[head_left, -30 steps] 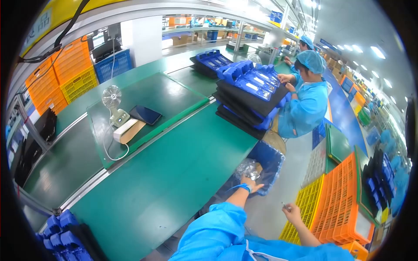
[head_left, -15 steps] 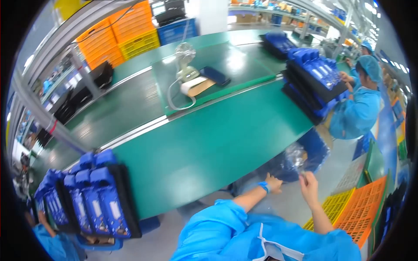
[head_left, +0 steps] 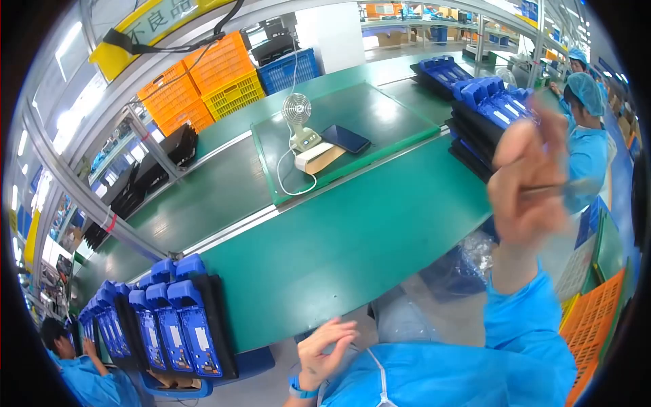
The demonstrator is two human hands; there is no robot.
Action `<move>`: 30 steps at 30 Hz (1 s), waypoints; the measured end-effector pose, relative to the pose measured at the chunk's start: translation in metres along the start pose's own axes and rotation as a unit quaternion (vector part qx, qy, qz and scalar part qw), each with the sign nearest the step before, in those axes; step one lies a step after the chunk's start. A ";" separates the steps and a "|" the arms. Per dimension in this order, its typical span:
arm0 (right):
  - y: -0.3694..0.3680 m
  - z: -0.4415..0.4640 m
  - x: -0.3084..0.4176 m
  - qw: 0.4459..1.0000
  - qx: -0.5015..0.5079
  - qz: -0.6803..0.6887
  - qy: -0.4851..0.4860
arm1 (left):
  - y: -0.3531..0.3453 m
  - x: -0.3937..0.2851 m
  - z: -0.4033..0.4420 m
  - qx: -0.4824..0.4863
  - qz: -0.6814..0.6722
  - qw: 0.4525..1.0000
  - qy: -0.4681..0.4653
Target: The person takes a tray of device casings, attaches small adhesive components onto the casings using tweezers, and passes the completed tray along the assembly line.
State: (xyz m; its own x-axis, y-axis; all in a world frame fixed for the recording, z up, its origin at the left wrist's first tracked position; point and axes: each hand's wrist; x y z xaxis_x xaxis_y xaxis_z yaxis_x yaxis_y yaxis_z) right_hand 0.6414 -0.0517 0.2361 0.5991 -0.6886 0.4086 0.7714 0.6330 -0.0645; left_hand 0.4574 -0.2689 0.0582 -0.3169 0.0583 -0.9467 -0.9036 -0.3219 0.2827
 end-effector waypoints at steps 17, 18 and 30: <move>0.015 0.069 0.034 0.971 0.098 0.174 0.128 | 0.051 -0.079 0.018 -0.342 0.205 0.898 -0.186; 0.015 0.071 0.037 0.970 0.102 0.177 0.131 | 0.059 -0.109 0.025 -0.378 0.223 0.875 -0.207; 0.027 0.082 0.066 0.949 0.149 0.231 0.153 | 0.089 -0.294 0.084 -0.377 0.491 0.470 -0.630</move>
State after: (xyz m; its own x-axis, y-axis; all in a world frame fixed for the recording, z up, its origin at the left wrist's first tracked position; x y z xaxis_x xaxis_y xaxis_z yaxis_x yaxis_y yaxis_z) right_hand 0.6843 -0.0517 0.3358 0.9278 -0.3555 0.1134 0.3445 0.9328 0.1062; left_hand 0.4465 -0.2357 0.3748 -0.8220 -0.1077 0.5591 0.0644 -0.9932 -0.0966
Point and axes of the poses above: each hand's wrist, its own z-axis towards the middle knuckle, its own y-axis out of the back of the hand, x = y × z, and after that the axes turned 3 degrees about z, right-handed
